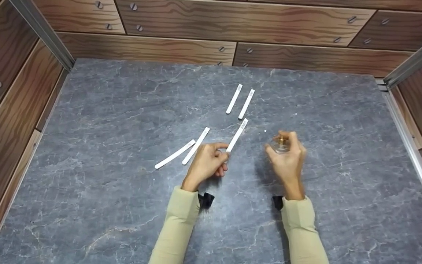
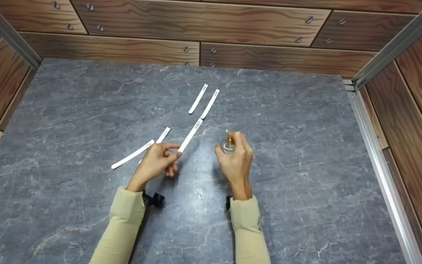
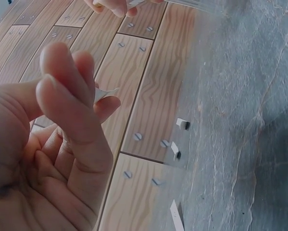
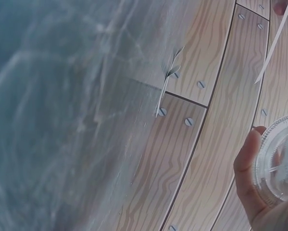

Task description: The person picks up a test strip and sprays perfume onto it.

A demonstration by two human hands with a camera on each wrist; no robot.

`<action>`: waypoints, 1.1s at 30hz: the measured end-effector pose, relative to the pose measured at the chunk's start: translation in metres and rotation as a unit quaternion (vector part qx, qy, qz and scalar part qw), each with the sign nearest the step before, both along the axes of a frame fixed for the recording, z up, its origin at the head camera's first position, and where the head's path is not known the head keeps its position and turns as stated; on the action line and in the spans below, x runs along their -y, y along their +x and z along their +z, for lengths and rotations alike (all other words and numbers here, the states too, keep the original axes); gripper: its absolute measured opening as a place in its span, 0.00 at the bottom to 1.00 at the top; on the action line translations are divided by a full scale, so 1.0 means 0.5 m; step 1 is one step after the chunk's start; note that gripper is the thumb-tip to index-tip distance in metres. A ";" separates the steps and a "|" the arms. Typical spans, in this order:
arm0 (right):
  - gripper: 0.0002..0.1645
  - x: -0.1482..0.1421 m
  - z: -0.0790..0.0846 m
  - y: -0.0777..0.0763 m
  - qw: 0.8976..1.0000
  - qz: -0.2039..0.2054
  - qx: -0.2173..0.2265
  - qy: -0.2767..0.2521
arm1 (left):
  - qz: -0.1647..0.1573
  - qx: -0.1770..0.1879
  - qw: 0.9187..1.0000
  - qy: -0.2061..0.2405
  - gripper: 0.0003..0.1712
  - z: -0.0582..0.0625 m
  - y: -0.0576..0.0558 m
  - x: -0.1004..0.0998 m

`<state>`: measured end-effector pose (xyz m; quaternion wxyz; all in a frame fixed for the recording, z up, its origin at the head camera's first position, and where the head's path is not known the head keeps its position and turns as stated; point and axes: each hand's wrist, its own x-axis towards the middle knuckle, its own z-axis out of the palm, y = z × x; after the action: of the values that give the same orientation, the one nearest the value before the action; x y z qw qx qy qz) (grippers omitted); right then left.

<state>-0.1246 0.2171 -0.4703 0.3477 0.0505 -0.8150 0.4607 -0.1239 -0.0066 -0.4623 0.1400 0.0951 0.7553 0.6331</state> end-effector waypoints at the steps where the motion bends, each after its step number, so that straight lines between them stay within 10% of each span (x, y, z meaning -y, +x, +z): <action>1: 0.24 0.000 0.000 0.000 1.000 -0.001 -0.003 0.003 | 0.000 0.001 1.000 0.000 0.20 0.000 0.000 0.000; 33: 0.21 0.003 -0.002 0.005 1.000 -0.002 0.006 -0.004 | 0.004 0.003 1.000 0.013 0.20 -0.006 0.000 0.003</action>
<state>-0.1222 0.2156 -0.4712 0.3438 0.0445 -0.8156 0.4632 -0.1241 -0.0083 -0.4651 0.1385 0.0914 0.7471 0.6436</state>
